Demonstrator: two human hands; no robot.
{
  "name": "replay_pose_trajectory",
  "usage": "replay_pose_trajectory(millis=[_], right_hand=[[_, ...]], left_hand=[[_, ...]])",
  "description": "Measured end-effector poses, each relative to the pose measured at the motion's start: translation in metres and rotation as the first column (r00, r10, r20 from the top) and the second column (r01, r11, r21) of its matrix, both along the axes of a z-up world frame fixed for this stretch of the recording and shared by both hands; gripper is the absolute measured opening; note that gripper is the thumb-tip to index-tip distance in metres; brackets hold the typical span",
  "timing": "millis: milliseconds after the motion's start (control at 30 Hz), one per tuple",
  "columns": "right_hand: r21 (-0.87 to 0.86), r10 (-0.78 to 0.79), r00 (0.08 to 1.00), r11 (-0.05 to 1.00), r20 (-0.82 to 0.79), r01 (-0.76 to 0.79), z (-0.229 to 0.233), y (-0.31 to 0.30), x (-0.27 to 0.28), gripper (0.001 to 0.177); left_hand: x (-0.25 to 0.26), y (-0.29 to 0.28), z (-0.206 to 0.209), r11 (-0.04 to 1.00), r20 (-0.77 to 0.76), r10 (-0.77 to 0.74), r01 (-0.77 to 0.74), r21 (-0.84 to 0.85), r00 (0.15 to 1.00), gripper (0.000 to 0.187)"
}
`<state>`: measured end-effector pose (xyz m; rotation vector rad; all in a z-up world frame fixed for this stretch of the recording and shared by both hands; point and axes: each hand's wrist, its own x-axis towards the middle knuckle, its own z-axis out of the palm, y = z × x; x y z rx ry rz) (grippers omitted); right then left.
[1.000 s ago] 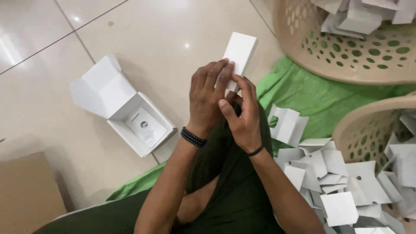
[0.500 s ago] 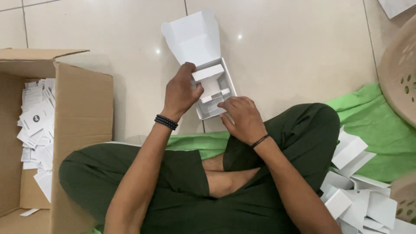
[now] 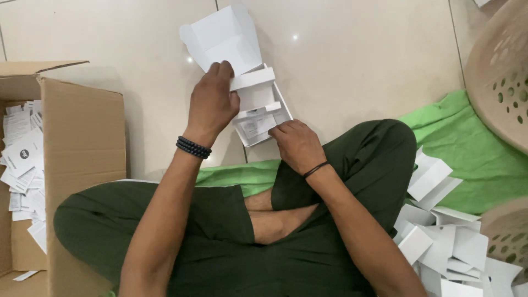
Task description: The person packs electronic components or items into small white retail boxes with manuals.
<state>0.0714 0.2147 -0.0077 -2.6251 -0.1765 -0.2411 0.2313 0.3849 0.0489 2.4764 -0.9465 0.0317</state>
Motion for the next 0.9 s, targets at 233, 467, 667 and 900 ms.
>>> replay_pose_trajectory(millis=[233, 467, 667, 900], right_hand=[[-0.035, -0.025, 0.999, 0.999, -0.039, 0.024, 0.002, 0.004, -0.002, 0.020], [-0.016, -0.017, 0.999, 1.000, -0.039, 0.016, 0.005, 0.003, -0.002, 0.017], [0.098, -0.079, 0.975, 0.993, 0.207, 0.060, 0.057, -0.023, -0.021, 0.022], [0.133, -0.605, 0.752, 0.794, 0.262, 0.593, 0.105, -0.128, -0.173, 0.023]], left_hand=[[-0.010, -0.002, -0.025, 0.984, 0.159, 0.041, -0.067, 0.162, 0.986, 0.034], [-0.006, -0.011, -0.063, 0.934, 0.446, 0.095, -0.234, 0.270, 0.890, 0.025], [-0.040, -0.080, -0.008, 1.000, 0.333, -0.011, 0.015, -0.009, 0.943, 0.031], [-0.155, -0.226, 0.037, 0.824, 0.154, -0.440, 0.466, -0.322, 0.885, 0.028]])
